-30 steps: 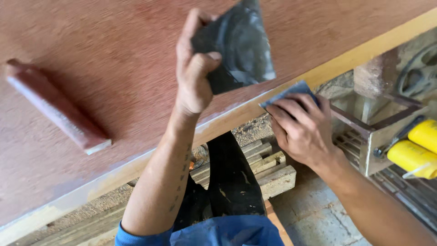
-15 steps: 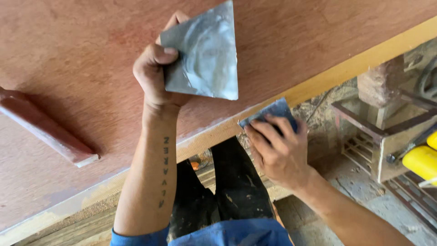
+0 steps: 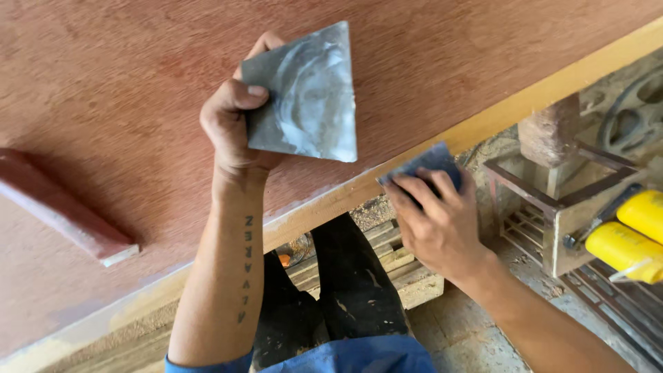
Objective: The person applies white wood filler along the edge of a wooden panel, spreading it with a flexible spreader held in one hand while carrying filler on a second spreader. They squeeze filler from a red tube onto the spreader, then scoop more filler from a can using a stick and load it onto the spreader.
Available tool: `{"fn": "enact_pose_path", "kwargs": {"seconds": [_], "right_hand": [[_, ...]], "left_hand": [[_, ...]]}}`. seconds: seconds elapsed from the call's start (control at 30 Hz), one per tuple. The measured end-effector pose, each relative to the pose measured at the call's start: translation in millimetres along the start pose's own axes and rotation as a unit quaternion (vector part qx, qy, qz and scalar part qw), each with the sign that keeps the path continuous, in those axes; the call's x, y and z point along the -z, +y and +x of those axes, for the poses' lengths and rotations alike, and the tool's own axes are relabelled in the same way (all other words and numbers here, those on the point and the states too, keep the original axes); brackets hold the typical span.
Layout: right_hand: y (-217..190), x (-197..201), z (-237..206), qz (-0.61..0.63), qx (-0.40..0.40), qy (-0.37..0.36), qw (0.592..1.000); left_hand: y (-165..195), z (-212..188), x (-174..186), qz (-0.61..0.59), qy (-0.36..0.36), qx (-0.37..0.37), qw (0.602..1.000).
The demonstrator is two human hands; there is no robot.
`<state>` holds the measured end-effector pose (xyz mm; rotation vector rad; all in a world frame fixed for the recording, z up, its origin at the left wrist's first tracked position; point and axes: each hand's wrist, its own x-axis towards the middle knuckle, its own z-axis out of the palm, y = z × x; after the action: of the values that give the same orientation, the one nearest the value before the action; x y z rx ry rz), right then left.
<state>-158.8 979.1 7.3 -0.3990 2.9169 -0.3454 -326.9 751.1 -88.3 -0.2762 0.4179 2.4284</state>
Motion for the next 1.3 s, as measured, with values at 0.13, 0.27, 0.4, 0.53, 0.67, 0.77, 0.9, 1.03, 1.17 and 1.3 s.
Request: {"fn": "enact_pose_path", "kwargs": {"seconds": [0.13, 0.27, 0.4, 0.53, 0.67, 0.77, 0.9, 1.03, 1.17, 1.3], "right_hand": [[-3.8, 3.2, 2.0, 0.014, -0.006, -0.001, 1.0], [-7.3, 5.5, 4.2, -0.006, 0.015, -0.034, 0.999], [-24.1, 9.1, 10.8, 0.047, -0.042, -0.009, 0.998], [-61.1, 10.0, 20.1, 0.015, -0.028, -0.042, 0.999], [-66.2, 22.1, 19.2, 0.048, -0.04, -0.092, 0.994], [-64.9, 16.0, 24.1, 0.021, -0.071, -0.026, 0.997], [-97.3, 4.1, 29.5, 0.015, -0.016, -0.064, 0.998], [-103.9, 20.6, 28.1, 0.032, -0.049, -0.132, 0.989], [-75.2, 18.5, 34.6, -0.006, -0.018, -0.067, 0.998], [-63.1, 15.7, 32.6, 0.017, 0.006, -0.075, 0.997]], "left_hand": [[-1.0, -0.8, -1.9, -0.01, 0.028, 0.021, 0.999], [2.3, -3.3, -0.4, 0.0, 0.004, -0.007, 1.0], [0.0, 0.5, 0.3, -0.004, 0.005, 0.024, 1.0], [0.4, 3.5, 0.4, -0.025, -0.025, 0.005, 0.999], [1.8, 2.4, 0.8, -0.039, -0.026, 0.02, 0.999], [1.2, 2.6, 3.2, 0.0, -0.045, 0.003, 0.999], [-2.4, 4.3, 6.7, -0.045, -0.065, 0.009, 0.997], [-3.1, 3.6, 6.2, -0.037, -0.051, 0.028, 0.998], [2.1, 4.4, 2.6, -0.066, -0.081, -0.001, 0.995], [6.1, 6.1, -0.9, -0.049, -0.035, 0.013, 0.998]]}}
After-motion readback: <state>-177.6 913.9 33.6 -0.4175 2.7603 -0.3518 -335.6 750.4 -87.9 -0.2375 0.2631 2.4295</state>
